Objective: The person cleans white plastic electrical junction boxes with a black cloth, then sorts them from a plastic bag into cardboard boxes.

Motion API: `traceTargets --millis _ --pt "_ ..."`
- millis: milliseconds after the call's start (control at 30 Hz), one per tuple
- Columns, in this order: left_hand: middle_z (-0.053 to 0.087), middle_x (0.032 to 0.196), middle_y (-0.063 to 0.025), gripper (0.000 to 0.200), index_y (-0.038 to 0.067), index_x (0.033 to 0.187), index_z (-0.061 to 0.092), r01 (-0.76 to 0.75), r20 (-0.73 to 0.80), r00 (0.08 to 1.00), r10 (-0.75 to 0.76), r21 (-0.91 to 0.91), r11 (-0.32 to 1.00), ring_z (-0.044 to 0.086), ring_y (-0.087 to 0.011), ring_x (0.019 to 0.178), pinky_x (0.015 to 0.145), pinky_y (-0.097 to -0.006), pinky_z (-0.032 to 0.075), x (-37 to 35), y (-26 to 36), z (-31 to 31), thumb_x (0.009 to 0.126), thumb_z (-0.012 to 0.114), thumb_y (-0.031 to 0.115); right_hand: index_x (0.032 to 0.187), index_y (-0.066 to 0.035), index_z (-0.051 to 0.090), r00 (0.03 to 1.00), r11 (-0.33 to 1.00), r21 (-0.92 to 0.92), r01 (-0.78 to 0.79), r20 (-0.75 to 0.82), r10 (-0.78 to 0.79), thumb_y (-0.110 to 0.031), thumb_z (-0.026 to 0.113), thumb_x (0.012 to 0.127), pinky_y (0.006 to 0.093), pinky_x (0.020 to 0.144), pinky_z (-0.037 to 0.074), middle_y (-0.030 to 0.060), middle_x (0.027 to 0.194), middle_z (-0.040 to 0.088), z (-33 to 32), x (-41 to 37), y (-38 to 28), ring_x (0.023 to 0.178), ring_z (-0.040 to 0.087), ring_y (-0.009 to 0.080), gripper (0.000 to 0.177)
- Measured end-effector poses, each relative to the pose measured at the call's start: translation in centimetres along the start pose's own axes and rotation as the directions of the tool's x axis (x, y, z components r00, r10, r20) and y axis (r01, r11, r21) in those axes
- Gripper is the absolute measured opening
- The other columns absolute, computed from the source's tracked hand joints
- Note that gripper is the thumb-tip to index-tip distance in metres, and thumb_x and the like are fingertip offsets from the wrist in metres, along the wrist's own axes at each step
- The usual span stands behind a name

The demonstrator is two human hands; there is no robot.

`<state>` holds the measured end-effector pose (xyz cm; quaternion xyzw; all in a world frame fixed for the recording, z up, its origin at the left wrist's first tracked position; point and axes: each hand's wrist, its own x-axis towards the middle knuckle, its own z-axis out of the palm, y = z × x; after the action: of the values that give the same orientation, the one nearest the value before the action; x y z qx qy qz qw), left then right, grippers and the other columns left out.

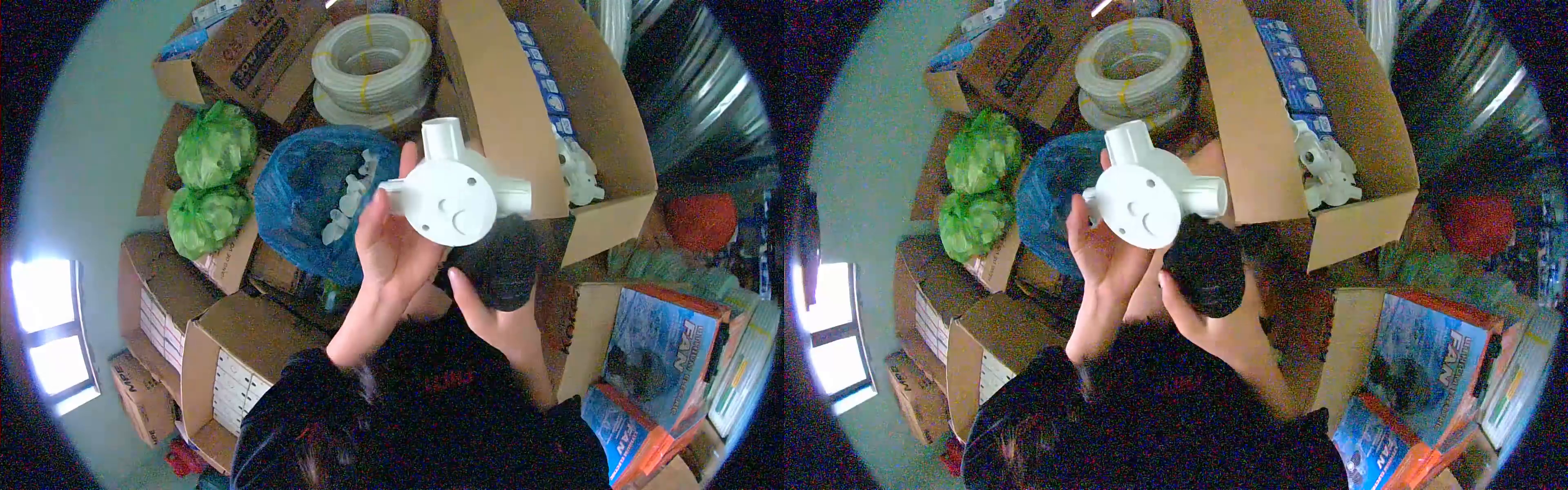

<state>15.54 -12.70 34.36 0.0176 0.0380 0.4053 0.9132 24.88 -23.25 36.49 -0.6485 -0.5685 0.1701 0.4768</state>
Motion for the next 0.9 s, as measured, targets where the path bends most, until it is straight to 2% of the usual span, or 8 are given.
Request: traceTargets --millis 67,200,300,400,500,600,800,900 --pt "0.042 0.126 -0.0111 0.064 0.010 0.127 0.037 -0.006 -0.049 0.999 0.010 0.070 0.998 0.036 -0.0283 0.119 0.103 -0.0451 0.021 -0.3 -0.4 0.3 0.072 0.063 0.028 0.097 0.001 0.054 0.999 0.999 0.033 0.001 -0.047 0.001 -0.009 0.065 0.070 0.0323 0.072 0.047 0.0126 0.088 0.059 0.8 -0.3 0.4 0.078 0.059 0.0252 0.031" --pt "0.042 0.126 -0.0119 0.062 0.008 0.127 0.037 0.021 0.015 1.000 -0.021 -0.045 0.999 0.036 -0.0280 0.119 0.103 -0.0439 0.021 -0.5 -0.6 0.5 0.072 0.062 0.024 0.105 0.002 0.051 0.990 0.996 0.089 -0.016 -0.141 0.029 -0.009 0.063 0.071 0.0336 0.075 0.046 0.0149 0.094 0.058 1.2 0.0 0.5 0.084 0.058 0.0280 0.038" --pt "0.041 0.126 -0.0118 0.064 0.006 0.128 0.034 -0.002 -0.048 0.999 0.003 0.033 0.999 0.036 -0.0270 0.119 0.103 -0.0426 0.021 -0.7 -0.9 1.1 0.072 0.061 0.022 0.106 0.002 0.050 0.988 0.995 0.095 -0.029 -0.149 0.043 -0.008 0.063 0.071 0.0339 0.076 0.046 0.0162 0.097 0.057 1.5 -0.3 0.7 0.087 0.057 0.0291 0.038" --pt "0.040 0.127 -0.0114 0.067 0.005 0.129 0.032 0.000 -0.046 0.999 0.004 0.080 0.997 0.036 -0.0264 0.118 0.102 -0.0412 0.023 -0.9 -1.1 1.2 0.072 0.060 0.024 0.104 0.001 0.052 0.987 0.983 0.172 -0.071 -0.133 0.095 -0.008 0.063 0.070 0.0338 0.070 0.047 0.0154 0.090 0.058 1.7 -0.7 0.9 0.079 0.058 0.0297 0.036" --pt "0.040 0.128 -0.0111 0.070 0.004 0.130 0.030 0.011 -0.011 1.000 -0.010 0.100 0.995 0.036 -0.0258 0.119 0.101 -0.0394 0.024 -0.9 -1.2 0.6 0.070 0.059 0.025 0.103 0.002 0.052 0.988 0.982 0.110 -0.151 0.004 0.152 -0.002 0.059 0.073 0.0321 0.074 0.045 0.0124 0.093 0.058 1.6 -1.7 1.0 0.082 0.057 0.0210 0.031" --pt "0.039 0.129 -0.0108 0.069 0.002 0.128 0.034 0.010 -0.027 1.000 -0.005 0.161 0.987 0.033 -0.0245 0.121 0.101 -0.0380 0.023 -1.1 -1.4 1.2 0.067 0.058 0.022 0.101 0.001 0.053 0.987 0.983 0.079 -0.163 0.019 0.162 -0.003 0.059 0.073 0.0324 0.073 0.045 0.0121 0.091 0.059 1.4 -1.8 0.6 0.080 0.058 0.0228 0.029" --pt "0.038 0.130 -0.0113 0.059 0.001 0.123 0.043 -0.046 -0.057 0.996 0.064 0.275 0.960 0.032 -0.0249 0.122 0.104 -0.0381 0.017 -1.2 -1.5 1.2 0.067 0.058 0.016 0.100 0.001 0.054 0.988 0.978 0.151 -0.145 0.073 0.136 -0.003 0.059 0.072 0.0330 0.073 0.045 0.0121 0.090 0.059 1.1 -1.1 -0.1 0.079 0.058 0.0265 0.029" --pt "0.037 0.131 -0.0102 0.058 0.001 0.123 0.042 -0.062 -0.058 0.995 0.084 0.316 0.947 0.032 -0.0249 0.122 0.104 -0.0384 0.016 -1.1 -1.5 1.5 0.068 0.056 0.016 0.100 0.001 0.054 0.997 0.996 0.053 -0.073 0.006 0.073 -0.003 0.059 0.073 0.0317 0.073 0.045 0.0110 0.090 0.060 1.2 -2.0 0.9 0.080 0.058 0.0232 0.028"
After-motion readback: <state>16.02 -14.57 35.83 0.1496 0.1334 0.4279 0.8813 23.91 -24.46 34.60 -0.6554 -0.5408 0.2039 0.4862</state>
